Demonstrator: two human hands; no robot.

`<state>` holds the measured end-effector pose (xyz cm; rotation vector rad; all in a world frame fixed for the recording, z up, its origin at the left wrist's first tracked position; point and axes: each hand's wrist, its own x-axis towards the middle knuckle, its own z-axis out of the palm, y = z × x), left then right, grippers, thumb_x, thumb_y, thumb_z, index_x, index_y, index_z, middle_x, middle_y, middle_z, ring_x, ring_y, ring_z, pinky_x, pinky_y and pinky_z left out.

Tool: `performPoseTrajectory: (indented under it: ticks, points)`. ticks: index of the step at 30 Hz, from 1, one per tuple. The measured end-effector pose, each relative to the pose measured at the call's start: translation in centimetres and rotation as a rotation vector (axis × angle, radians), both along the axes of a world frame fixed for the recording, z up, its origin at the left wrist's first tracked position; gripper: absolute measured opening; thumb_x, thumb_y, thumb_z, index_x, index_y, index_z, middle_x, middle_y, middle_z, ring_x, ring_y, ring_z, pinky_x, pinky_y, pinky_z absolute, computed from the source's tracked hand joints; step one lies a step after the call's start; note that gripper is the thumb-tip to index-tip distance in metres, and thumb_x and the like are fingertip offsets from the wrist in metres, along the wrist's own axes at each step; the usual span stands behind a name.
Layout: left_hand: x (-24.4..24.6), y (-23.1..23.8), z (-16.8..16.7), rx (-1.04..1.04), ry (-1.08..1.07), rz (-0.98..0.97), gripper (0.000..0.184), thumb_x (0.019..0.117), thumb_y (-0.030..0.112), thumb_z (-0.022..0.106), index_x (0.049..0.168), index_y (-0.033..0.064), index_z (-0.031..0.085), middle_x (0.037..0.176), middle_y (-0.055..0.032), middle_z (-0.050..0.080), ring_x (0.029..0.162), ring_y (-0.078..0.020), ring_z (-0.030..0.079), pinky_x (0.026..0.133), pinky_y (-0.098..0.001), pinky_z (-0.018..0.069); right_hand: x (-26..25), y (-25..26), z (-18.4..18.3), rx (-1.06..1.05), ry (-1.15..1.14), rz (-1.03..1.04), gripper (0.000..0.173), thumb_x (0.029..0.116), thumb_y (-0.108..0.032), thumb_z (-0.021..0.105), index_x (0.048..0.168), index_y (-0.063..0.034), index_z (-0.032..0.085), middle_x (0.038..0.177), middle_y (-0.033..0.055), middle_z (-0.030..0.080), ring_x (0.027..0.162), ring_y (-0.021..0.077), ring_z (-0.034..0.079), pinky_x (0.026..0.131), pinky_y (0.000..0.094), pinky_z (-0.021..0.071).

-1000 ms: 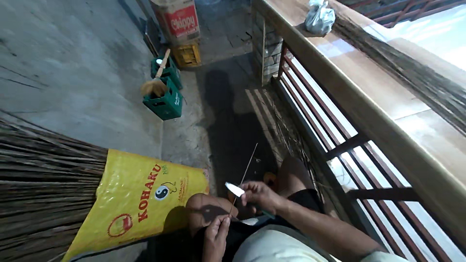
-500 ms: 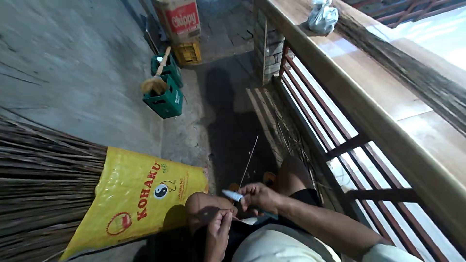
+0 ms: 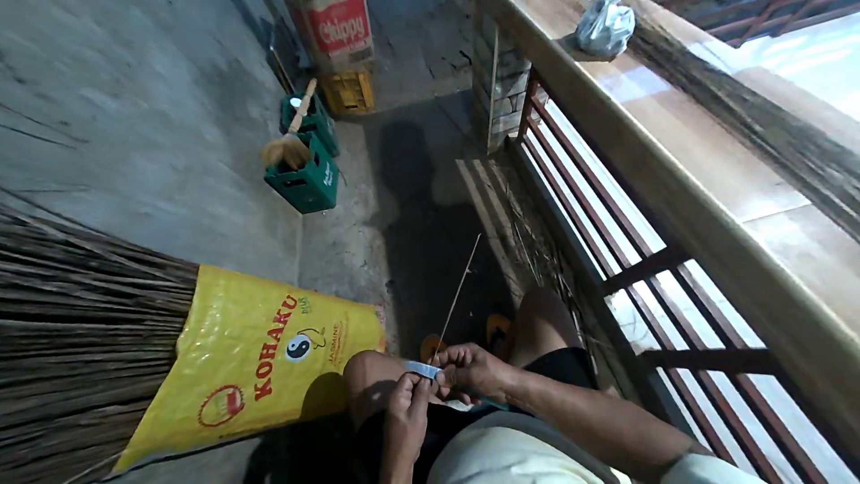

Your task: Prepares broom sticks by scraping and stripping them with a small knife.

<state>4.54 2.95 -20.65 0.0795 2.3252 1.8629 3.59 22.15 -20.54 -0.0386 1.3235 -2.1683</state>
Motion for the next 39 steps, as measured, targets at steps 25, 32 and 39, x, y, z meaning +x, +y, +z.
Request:
performPoseTrajectory:
  ticks: [25,32,39]
  points:
    - [0.7,-0.9,-0.3,0.031,-0.173,-0.007,0.013,0.0968,0.009,0.059,0.099,0.0019,0.069,0.080,0.0052,0.064,0.063,0.0021,0.053,0.058,-0.0148,0.0447,-1.4,2.8,0.2,0.054,-0.047,-0.107,0.024,0.0999,-0.011,0.060,0.123,-0.0033,0.062,0.081,0.0006,0.068,0.051,0.0044,0.055,0.045,0.0205,0.0464]
    - [1.0,-1.5,-0.3,0.040,-0.189,-0.011,0.014,0.0968,0.009,0.058,0.100,0.0023,0.069,0.082,0.0049,0.066,0.064,0.0020,0.054,0.058,-0.0146,0.0448,-3.6,4.5,-0.5,0.052,-0.066,-0.250,0.019,0.1018,-0.008,0.056,0.119,-0.0026,0.061,0.080,0.0010,0.066,0.052,0.0050,0.055,0.046,0.0201,0.0460]
    - [0.8,-1.8,-0.1,0.083,-0.236,-0.038,0.013,0.0973,0.014,0.057,0.097,0.0076,0.069,0.068,0.0093,0.055,0.051,0.0033,0.042,0.047,-0.0136,0.0352,-1.2,1.9,-0.1,0.029,-0.004,-0.089,0.021,0.1000,-0.010,0.059,0.120,-0.0035,0.064,0.081,-0.0003,0.070,0.051,0.0031,0.056,0.046,0.0197,0.0475]
